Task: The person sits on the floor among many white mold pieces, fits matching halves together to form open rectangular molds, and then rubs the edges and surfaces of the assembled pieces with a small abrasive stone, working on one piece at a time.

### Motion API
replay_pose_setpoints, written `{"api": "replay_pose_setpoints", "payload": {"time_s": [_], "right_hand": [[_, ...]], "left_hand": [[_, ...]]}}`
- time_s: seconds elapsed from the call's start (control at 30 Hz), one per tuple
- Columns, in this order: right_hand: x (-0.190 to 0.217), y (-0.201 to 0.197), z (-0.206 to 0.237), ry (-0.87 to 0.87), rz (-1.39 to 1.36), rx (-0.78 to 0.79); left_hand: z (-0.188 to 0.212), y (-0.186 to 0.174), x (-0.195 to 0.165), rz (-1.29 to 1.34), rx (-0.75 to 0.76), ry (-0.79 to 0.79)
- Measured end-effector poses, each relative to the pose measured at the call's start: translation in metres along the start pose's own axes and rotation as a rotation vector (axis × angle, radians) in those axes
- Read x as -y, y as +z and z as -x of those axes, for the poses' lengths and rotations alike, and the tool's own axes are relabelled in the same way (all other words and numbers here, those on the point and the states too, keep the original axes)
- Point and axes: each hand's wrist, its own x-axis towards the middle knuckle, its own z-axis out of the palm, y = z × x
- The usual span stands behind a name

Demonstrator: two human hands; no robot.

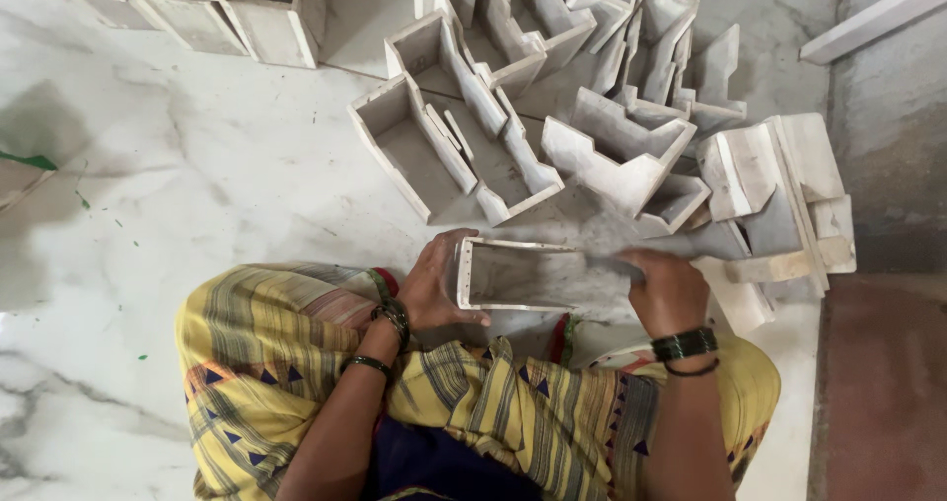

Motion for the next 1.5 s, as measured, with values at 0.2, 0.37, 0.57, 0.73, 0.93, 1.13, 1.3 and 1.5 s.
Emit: {"api": "replay_pose_setpoints", "payload": {"time_s": [0.2,0.37,0.57,0.73,0.93,1.13,1.3,1.5], "right_hand": [[0.005,0.027,-0.001,-0.034,0.104,0.058],[0.019,0.047,-0.008,-0.214,0.037,-0.114],[0.034,0.05,-0.006,-0.287,-0.108,-0.097],[0.022,0.04,-0.005,-0.187,0.167,-0.068],[0.041,0.057,-0.008,-0.272,-0.163,-0.113],[0.019,0.049,-0.011,-0.195,-0.013,-0.071],[0.014,0.04,-0.007,-0.16,0.031,-0.181],[0.02,0.038,-0.009,-0.134,-0.127,-0.084]], "left_hand": [[0.0,-0.001,0.003,-0.024,0.005,0.028],[0.0,0.0,0.007,-0.08,0.019,0.049],[0.0,0.001,0.009,-0.061,0.034,0.042],[0.002,-0.001,0.007,-0.037,0.022,0.048],[0.001,-0.001,0.005,-0.023,0.032,0.005],[0.002,-0.002,0.006,-0.119,0.009,0.115],[0.001,0.0,0.008,-0.048,0.036,0.026],[0.002,0.003,0.012,-0.092,0.036,0.063]]}}
